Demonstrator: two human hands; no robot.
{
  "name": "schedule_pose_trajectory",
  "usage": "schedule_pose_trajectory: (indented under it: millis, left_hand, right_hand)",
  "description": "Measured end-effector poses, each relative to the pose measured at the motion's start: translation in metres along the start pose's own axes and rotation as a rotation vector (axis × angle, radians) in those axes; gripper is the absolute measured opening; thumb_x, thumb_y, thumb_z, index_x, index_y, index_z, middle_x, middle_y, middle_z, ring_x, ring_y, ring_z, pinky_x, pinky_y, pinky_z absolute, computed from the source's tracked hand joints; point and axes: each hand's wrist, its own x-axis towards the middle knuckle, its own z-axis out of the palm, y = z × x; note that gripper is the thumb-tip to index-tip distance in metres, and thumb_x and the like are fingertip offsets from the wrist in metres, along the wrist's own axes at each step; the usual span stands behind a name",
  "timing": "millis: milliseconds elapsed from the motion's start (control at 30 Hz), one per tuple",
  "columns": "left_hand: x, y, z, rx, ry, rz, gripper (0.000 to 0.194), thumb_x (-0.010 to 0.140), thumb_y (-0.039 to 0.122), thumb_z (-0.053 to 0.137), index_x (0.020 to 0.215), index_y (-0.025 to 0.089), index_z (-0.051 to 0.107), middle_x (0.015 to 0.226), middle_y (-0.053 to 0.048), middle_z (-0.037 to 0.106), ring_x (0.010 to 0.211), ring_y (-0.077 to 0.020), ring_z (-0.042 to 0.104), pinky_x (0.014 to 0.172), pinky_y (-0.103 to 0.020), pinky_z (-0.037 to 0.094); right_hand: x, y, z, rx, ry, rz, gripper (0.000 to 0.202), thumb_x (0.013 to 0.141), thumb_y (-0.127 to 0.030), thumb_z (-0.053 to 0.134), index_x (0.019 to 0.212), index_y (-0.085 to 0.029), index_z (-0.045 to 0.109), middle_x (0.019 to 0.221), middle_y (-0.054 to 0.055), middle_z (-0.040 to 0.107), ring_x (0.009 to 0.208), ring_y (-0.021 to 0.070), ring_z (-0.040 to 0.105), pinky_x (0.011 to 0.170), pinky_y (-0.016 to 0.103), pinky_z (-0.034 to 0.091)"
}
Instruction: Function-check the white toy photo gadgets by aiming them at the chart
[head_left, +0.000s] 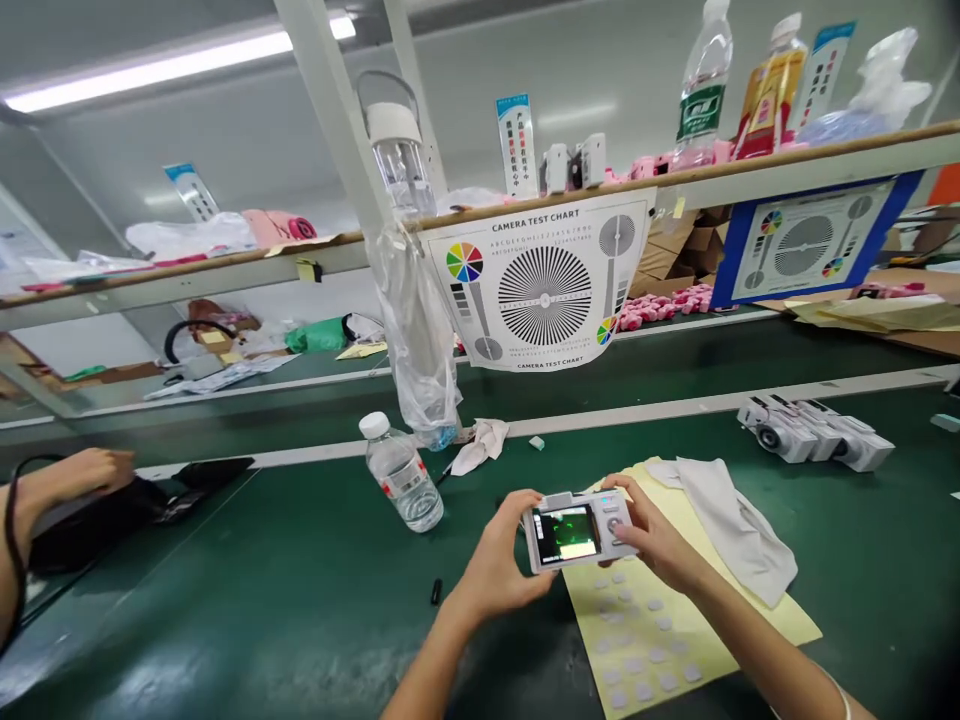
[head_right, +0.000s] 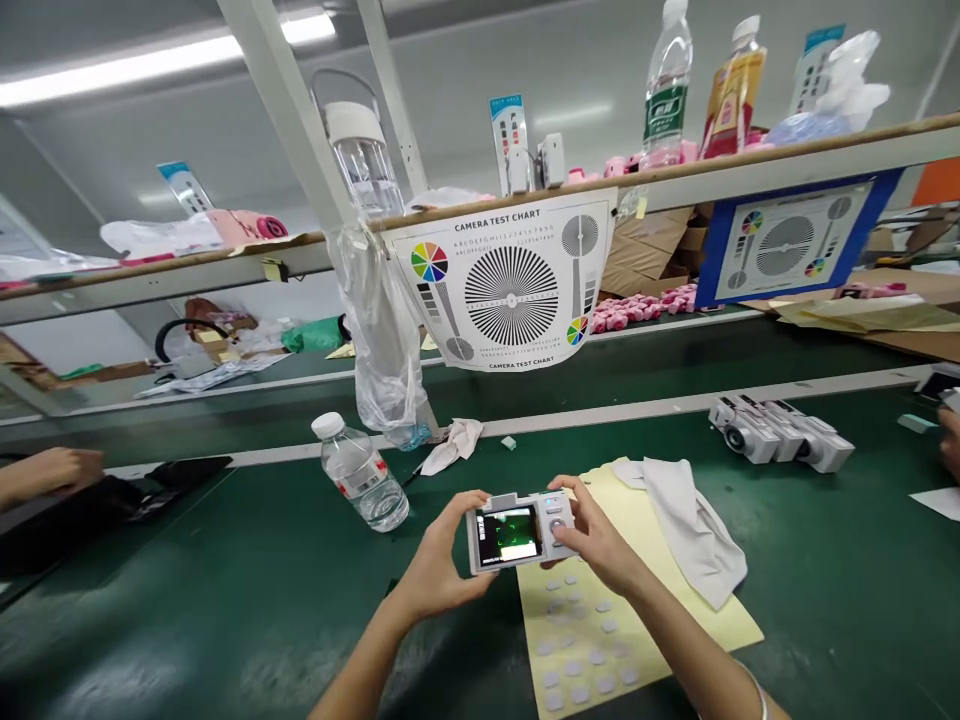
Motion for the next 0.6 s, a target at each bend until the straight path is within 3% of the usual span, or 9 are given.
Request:
schedule_pose_trajectory:
  millis: [100, 233, 367, 600]
  left_hand:
    - [-0.005, -0.016, 0.021, -0.077, -0.066, -0.102, 0.064, 0.057, 0.015, 0.067, 0.118, 0.021, 0.047, 0.111, -0.008, 0.067, 0.099, -0.0252, 0.068, 0.086, -0.037, 0.058]
    - [-0.018, -0.030, 0.037, -0.144, -0.093, -0.185, 0.064, 0.059, 0.015, 0.064, 0.120, 0.020, 0.046, 0.115, -0.011, 0.065, 0.104, -0.0271, 0.067, 0.091, -0.041, 0.057]
    - [-0.024, -0.039, 0.037, -0.193, -0.106, -0.181, 0.061, 0.061, 0.018, 0.064, 0.120, 0.020, 0.048, 0.116, -0.011, 0.064, 0.110, -0.0283, 0.063, 0.095, -0.046, 0.053]
    - [-0.024, -0.037, 0.032, -0.206, -0.093, -0.123, 0.062, 0.062, 0.015, 0.063, 0.121, 0.022, 0.049, 0.115, -0.010, 0.064, 0.112, -0.0281, 0.059, 0.097, -0.048, 0.050]
  right_hand:
    - [-0.002, 0.024, -0.009, 0.074, 0.000, 0.159, 0.047, 0.084, -0.039, 0.064, 0.117, -0.030, 0.033, 0.096, 0.001, 0.063, 0.082, 0.0196, 0.070, 0.066, 0.037, 0.062]
    - [-0.006, 0.033, -0.010, 0.120, 0.010, 0.248, 0.054, 0.082, -0.040, 0.069, 0.119, -0.030, 0.031, 0.101, 0.002, 0.060, 0.084, 0.0188, 0.067, 0.069, 0.036, 0.061]
    - [-0.004, 0.034, -0.010, 0.186, -0.004, 0.292, 0.056, 0.080, -0.043, 0.073, 0.118, -0.029, 0.033, 0.101, 0.002, 0.058, 0.085, 0.0189, 0.067, 0.071, 0.036, 0.060]
    - [-0.008, 0.035, -0.011, 0.314, -0.010, 0.374, 0.043, 0.086, -0.044, 0.067, 0.113, -0.032, 0.036, 0.101, -0.001, 0.060, 0.081, 0.0165, 0.069, 0.070, 0.034, 0.060]
